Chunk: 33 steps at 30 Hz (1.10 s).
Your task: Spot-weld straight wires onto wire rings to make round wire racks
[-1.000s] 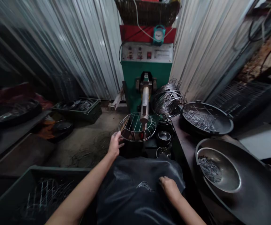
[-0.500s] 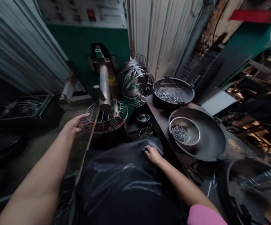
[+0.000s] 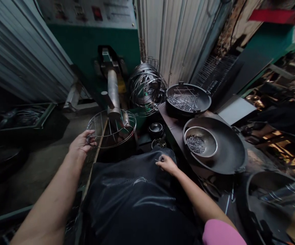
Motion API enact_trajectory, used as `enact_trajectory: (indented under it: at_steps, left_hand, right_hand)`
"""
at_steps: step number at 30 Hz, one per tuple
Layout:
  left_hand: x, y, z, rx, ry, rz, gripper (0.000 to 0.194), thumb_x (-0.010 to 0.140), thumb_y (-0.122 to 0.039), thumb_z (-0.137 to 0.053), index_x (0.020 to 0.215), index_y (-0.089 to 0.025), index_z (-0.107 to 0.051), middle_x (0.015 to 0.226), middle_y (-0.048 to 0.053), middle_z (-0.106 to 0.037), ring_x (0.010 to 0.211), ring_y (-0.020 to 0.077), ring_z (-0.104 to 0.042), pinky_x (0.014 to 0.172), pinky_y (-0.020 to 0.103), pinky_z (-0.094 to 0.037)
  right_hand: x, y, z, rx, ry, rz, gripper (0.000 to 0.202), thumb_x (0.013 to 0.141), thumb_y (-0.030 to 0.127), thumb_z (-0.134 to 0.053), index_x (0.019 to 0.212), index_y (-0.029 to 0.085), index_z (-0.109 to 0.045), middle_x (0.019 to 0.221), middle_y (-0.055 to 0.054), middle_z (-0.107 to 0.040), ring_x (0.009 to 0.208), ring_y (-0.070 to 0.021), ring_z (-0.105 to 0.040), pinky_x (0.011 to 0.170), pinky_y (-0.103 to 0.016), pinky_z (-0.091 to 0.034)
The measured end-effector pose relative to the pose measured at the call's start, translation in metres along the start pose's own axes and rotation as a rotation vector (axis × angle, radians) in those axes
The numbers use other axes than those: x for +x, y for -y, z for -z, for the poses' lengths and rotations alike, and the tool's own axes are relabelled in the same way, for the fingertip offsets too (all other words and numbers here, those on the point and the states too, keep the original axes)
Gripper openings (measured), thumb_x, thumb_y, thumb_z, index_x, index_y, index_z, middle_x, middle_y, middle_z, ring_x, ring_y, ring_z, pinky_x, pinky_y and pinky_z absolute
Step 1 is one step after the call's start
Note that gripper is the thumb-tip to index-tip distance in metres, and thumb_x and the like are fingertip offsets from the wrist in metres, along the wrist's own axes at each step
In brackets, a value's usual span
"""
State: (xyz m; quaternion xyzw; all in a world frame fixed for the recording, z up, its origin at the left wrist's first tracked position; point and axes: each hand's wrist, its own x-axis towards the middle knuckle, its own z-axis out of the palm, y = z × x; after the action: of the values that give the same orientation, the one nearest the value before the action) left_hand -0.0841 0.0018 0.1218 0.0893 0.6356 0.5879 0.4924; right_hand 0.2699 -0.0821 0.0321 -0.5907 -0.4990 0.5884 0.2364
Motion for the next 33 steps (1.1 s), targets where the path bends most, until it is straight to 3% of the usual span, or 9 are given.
enact_trajectory:
  at_steps: [4,10,13,16,20,25,33]
  left_hand:
    - [-0.013,0.007,0.003,-0.083,0.016,0.010,0.028,0.046,-0.014,-0.065,0.058,-0.017,-0.040,0.043,-0.010,-0.033,0.034,0.0024,-0.025,0.029,0.014,-0.017]
    - [-0.023,0.016,0.004,-0.155,-0.009,-0.027,0.035,0.041,-0.015,-0.068,0.058,-0.018,-0.037,0.043,-0.011,-0.032,0.034,0.0013,-0.023,0.030,0.014,-0.015]
    - [-0.025,0.021,0.004,-0.188,-0.011,-0.063,0.037,0.038,-0.017,-0.070,0.059,-0.017,-0.040,0.044,-0.012,-0.031,0.035,0.0005,-0.022,0.031,0.015,-0.014]
    - [-0.025,0.025,0.002,-0.197,-0.022,-0.088,0.038,0.037,-0.020,-0.071,0.059,-0.017,-0.040,0.046,-0.012,-0.032,0.035,0.0001,-0.022,0.032,0.015,-0.013]
    - [-0.026,0.029,0.000,-0.200,-0.019,-0.109,0.039,0.036,-0.022,-0.072,0.060,-0.017,-0.041,0.047,-0.012,-0.032,0.036,0.0002,-0.022,0.034,0.016,-0.013]
    - [-0.022,0.028,0.000,-0.202,0.014,-0.187,0.041,0.038,-0.022,-0.073,0.064,-0.018,-0.041,0.049,-0.012,-0.032,0.037,0.0003,-0.021,0.035,0.016,-0.012]
    - [-0.015,0.026,-0.007,-0.194,-0.009,-0.204,0.041,0.041,-0.022,-0.073,0.069,-0.018,-0.044,0.053,-0.010,-0.038,0.039,0.0011,-0.024,0.036,0.016,-0.014]
  right_hand:
    - [-0.001,0.000,-0.004,0.074,0.105,-0.009,0.020,0.069,0.031,-0.058,0.070,0.018,-0.043,0.053,0.008,-0.052,0.037,-0.0040,-0.044,0.034,-0.014,-0.027]
    - [0.004,-0.006,-0.010,0.015,0.083,0.042,0.015,0.071,0.029,-0.055,0.080,0.016,-0.052,0.057,0.005,-0.054,0.039,-0.0067,-0.049,0.035,-0.017,-0.032]
    - [0.006,0.021,-0.021,0.194,0.019,0.214,0.020,0.073,0.035,-0.055,0.081,0.017,-0.052,0.067,0.001,-0.058,0.051,-0.0095,-0.057,0.044,-0.020,-0.042]
    - [0.014,0.068,-0.040,0.361,-0.014,0.425,0.024,0.075,0.038,-0.056,0.086,0.018,-0.051,0.080,-0.003,-0.062,0.066,-0.0127,-0.062,0.056,-0.024,-0.048]
    - [0.038,0.115,-0.071,0.304,0.024,0.542,0.020,0.075,0.036,-0.055,0.085,0.020,-0.053,0.078,-0.002,-0.063,0.064,-0.0132,-0.061,0.054,-0.024,-0.047]
    - [0.068,0.119,-0.090,0.058,0.003,0.508,0.011,0.074,0.031,-0.053,0.078,0.020,-0.054,0.064,0.002,-0.058,0.051,-0.0120,-0.057,0.047,-0.023,-0.042]
    - [0.068,0.127,-0.086,0.090,0.002,0.502,0.009,0.076,0.028,-0.049,0.079,0.020,-0.052,0.069,0.001,-0.061,0.053,-0.0117,-0.058,0.050,-0.023,-0.043]
